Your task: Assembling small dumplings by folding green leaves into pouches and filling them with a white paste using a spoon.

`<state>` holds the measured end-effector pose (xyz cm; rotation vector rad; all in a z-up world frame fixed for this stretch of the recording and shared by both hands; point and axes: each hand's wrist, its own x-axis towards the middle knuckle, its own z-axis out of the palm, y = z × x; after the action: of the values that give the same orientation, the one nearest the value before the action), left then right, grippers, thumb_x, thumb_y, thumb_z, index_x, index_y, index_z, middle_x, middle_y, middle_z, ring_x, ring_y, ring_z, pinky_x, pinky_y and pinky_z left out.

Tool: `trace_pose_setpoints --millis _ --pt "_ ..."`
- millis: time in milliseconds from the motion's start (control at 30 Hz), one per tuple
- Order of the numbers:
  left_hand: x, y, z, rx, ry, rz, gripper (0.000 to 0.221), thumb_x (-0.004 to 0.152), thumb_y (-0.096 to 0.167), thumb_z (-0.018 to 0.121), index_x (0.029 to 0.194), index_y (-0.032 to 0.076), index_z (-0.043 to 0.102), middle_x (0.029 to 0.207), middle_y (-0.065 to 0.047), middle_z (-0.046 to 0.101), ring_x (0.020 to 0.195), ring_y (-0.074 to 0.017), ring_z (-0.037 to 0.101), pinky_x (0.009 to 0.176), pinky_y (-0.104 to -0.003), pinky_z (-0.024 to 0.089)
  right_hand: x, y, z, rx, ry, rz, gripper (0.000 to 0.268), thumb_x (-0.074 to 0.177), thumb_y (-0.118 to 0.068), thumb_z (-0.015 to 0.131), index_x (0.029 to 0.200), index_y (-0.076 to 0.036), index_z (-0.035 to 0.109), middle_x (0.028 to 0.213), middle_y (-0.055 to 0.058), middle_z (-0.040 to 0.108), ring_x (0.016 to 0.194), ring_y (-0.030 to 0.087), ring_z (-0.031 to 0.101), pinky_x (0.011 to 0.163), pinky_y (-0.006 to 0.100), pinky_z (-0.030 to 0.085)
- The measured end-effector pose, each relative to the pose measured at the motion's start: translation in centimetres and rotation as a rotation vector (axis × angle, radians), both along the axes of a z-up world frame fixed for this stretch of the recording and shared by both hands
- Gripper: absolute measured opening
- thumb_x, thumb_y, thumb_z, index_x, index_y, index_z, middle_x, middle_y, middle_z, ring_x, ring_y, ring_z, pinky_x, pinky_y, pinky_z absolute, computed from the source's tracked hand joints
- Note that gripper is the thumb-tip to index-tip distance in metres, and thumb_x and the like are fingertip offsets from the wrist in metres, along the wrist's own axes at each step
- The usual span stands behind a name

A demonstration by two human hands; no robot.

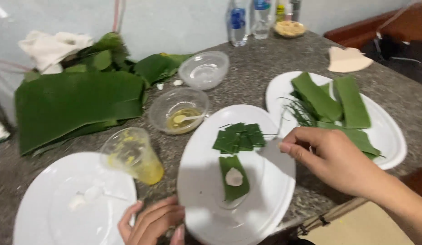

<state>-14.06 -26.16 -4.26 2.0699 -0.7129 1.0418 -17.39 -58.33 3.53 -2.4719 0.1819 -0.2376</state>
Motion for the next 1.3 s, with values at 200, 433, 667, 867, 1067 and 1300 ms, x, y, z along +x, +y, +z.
trace_pose_setpoints --millis 200,433,667,867,1067,1300 --pt "0.2 6.5 -3.7 -0.013 0.195 -0.114 0.02 0.075 0.018 0.07 0.094 0.023 0.075 0.085 0.009 0.081 0.075 -0.0081 0.076 0.08 -0.023 0.055 4.9 4.1 0.0 -0.15 0.046 0.176 0.019 0.09 -0.022 0.056 0.101 -0.022 0.072 0.089 -0.001 0.072 0.084 0.016 0.065 0.078 0.032 0.047" --pt "-0.2 6.9 -4.0 -0.134 0.769 -0.23 0.028 0.076 0.03 0.077 0.102 0.035 0.082 0.08 0.016 0.085 0.066 0.0035 0.077 0.068 -0.013 0.059 13.4 10.8 1.9 -0.477 -0.107 0.226 0.031 0.097 -0.035 0.054 0.119 -0.02 0.069 0.114 0.007 0.066 0.106 0.034 0.059 0.087 0.047 0.047" --pt "2.9 9.6 -3.2 -0.01 1.073 -0.93 0.049 0.099 0.038 0.054 0.145 0.024 0.047 0.136 -0.004 0.055 0.127 -0.0204 0.058 0.11 -0.033 0.047 14.6 17.8 5.2 -0.42 -0.229 0.303 0.028 0.1 -0.033 0.052 0.104 -0.014 0.071 0.09 0.007 0.071 0.084 0.027 0.063 0.073 0.042 0.047" --pt "-0.7 8.6 -0.3 -0.173 0.769 -0.499 0.018 0.092 0.032 0.064 0.105 0.028 0.075 0.093 0.007 0.076 0.094 -0.0109 0.073 0.077 -0.028 0.057 11.1 22.5 7.1 -0.405 -0.024 0.259 0.037 0.087 -0.054 0.059 0.099 -0.023 0.076 0.057 -0.001 0.067 0.047 0.012 0.055 0.052 0.028 0.045" --pt "-0.3 7.8 -2.1 -0.264 0.477 -0.391 0.022 0.084 0.025 0.069 0.107 0.024 0.071 0.094 0.001 0.075 0.085 -0.0184 0.07 0.072 -0.033 0.056 12.8 23.1 6.0 -0.383 -0.072 0.253 0.018 0.091 -0.034 0.067 0.093 -0.021 0.079 0.079 -0.005 0.079 0.066 0.011 0.067 0.06 0.03 0.051" --pt "0.0 7.8 -2.2 -0.338 0.646 -0.269 0.04 0.08 0.027 0.073 0.12 0.027 0.069 0.123 -0.001 0.069 0.113 -0.022 0.069 0.087 -0.041 0.057 14.1 23.9 5.5 -0.247 -0.147 0.379 0.015 0.092 -0.029 0.068 0.087 -0.018 0.077 0.084 -0.001 0.07 0.066 0.014 0.057 0.066 0.032 0.046"
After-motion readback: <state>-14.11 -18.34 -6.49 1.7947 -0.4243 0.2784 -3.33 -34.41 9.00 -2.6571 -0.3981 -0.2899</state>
